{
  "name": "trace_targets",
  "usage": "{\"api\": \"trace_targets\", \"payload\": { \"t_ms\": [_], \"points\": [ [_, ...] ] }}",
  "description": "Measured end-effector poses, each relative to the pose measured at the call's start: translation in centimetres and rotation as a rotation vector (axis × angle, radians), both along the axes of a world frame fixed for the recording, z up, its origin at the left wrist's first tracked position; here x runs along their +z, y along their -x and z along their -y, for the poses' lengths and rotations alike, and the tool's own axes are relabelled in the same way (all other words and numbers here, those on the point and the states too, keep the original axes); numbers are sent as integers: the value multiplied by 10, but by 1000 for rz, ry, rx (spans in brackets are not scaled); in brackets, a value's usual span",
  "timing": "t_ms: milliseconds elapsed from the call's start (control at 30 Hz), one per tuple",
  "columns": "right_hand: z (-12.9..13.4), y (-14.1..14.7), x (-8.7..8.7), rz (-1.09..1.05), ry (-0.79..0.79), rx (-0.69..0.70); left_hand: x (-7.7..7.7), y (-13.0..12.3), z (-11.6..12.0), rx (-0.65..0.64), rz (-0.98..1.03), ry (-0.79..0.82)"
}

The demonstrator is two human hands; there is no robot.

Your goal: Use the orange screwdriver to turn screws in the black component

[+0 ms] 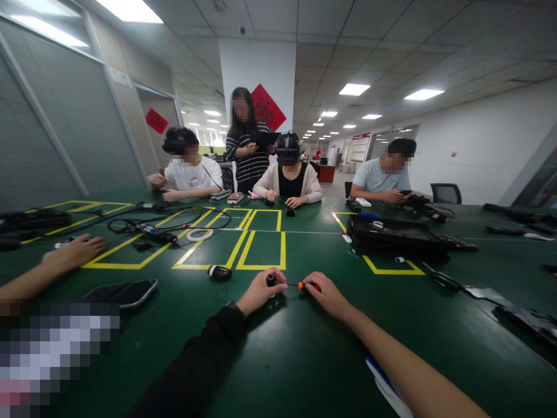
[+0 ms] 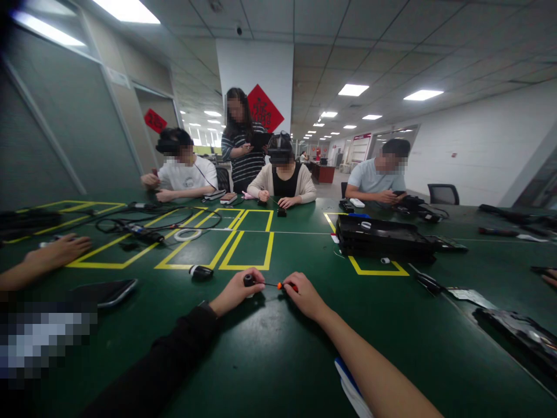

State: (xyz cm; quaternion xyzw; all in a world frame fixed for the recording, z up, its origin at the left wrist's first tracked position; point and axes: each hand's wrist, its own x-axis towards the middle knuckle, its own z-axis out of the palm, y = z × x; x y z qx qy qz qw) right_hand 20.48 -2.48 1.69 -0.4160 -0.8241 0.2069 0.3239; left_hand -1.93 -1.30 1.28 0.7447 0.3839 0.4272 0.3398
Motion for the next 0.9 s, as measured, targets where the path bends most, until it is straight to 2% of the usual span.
{"api": "trace_targets", "payload": {
  "t_ms": [167, 400, 633, 900],
  "points": [
    [2, 1, 0, -23, 17, -31, -2, 0, -2, 0, 10, -6],
    [2, 1, 1, 4, 13, 9, -3, 1, -3, 2, 21, 18],
    [0, 0, -1, -77, 39, -19, -3, 1, -3, 6, 8, -4],
    [-1, 0, -4, -7, 33, -14, -6, 1, -4, 2, 1, -7]
  ]
}}
